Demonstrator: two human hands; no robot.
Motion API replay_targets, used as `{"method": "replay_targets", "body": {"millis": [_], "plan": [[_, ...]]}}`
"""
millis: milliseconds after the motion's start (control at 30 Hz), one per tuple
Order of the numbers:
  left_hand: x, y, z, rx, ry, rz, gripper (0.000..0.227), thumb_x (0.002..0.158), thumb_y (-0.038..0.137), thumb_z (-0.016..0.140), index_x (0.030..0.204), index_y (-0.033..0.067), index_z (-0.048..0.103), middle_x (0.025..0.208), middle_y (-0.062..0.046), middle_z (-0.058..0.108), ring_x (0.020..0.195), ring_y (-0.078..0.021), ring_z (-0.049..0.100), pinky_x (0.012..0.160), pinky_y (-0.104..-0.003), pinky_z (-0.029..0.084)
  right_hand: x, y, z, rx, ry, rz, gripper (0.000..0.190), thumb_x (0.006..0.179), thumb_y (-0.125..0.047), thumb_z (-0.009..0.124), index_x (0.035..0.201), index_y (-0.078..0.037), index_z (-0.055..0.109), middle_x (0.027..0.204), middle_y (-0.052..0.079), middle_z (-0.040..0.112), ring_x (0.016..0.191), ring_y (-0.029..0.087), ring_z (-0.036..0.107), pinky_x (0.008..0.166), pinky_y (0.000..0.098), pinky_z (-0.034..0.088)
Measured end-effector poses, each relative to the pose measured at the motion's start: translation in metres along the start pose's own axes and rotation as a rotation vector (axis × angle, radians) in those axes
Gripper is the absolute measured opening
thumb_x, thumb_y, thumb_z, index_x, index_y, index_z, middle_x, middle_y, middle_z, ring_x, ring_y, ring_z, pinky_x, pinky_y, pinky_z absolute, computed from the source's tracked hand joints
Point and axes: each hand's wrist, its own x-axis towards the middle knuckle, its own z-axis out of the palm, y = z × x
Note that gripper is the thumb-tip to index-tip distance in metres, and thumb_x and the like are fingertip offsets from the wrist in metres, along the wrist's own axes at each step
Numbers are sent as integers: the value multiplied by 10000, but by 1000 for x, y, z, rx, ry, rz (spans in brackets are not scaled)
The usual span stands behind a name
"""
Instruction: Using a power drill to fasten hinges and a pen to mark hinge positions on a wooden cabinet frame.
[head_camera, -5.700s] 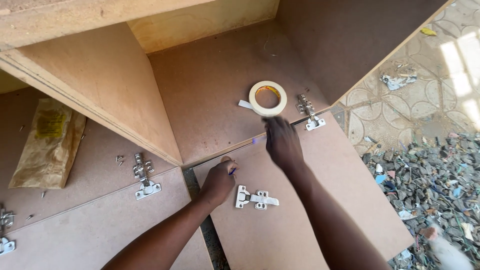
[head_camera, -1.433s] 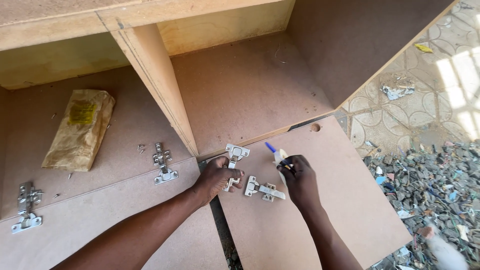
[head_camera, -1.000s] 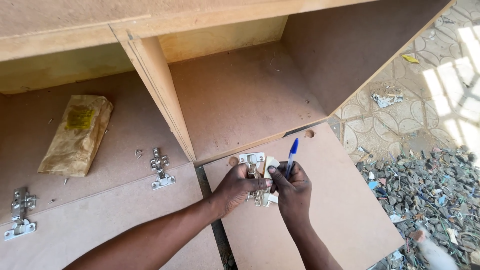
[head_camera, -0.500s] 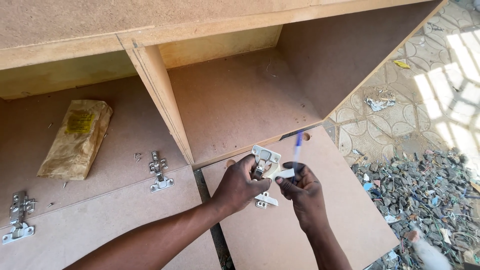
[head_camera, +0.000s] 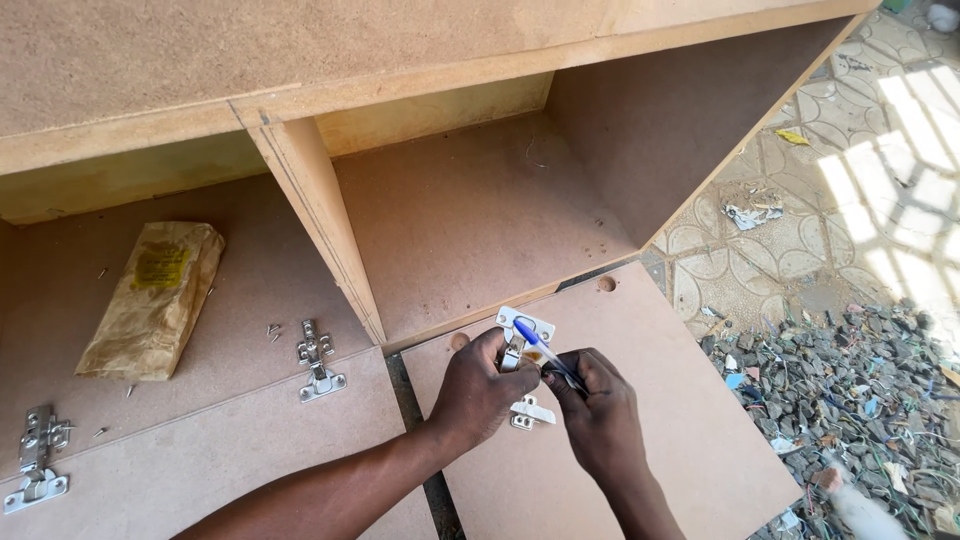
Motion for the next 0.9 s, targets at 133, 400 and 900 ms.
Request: {"method": "replay_targets", "body": {"millis": [133, 400, 900], "plan": [[10, -15, 5, -490, -35, -37, 263, 801, 30, 695, 1042, -35, 611, 792, -74, 594, 623, -117, 530, 533, -229, 424, -5, 8, 11, 31, 90, -158, 71, 884, -47, 698, 834, -38, 648, 789, 35, 663, 634, 155, 569, 595, 325, 460], [4, -31, -5, -542, -147, -452, 291, 872, 117, 675, 1120, -19, 609, 905, -122, 640, 734, -180, 644, 626, -268, 543, 18, 57, 1, 259, 51, -15, 25, 1016, -97, 570, 1009, -73, 572, 940, 59, 651, 876, 165, 642, 827, 357, 553], [8, -51, -17, -423, -223, -333, 343, 874, 184, 776, 1067, -94, 714, 828, -160, 704, 612, -179, 608, 530, -277, 518, -4, 142, 23, 106, 40, 431, 112, 979, -149, 681, 966, -47, 727, 760, 42, 643, 657, 146, 502, 664, 306, 443]]}}
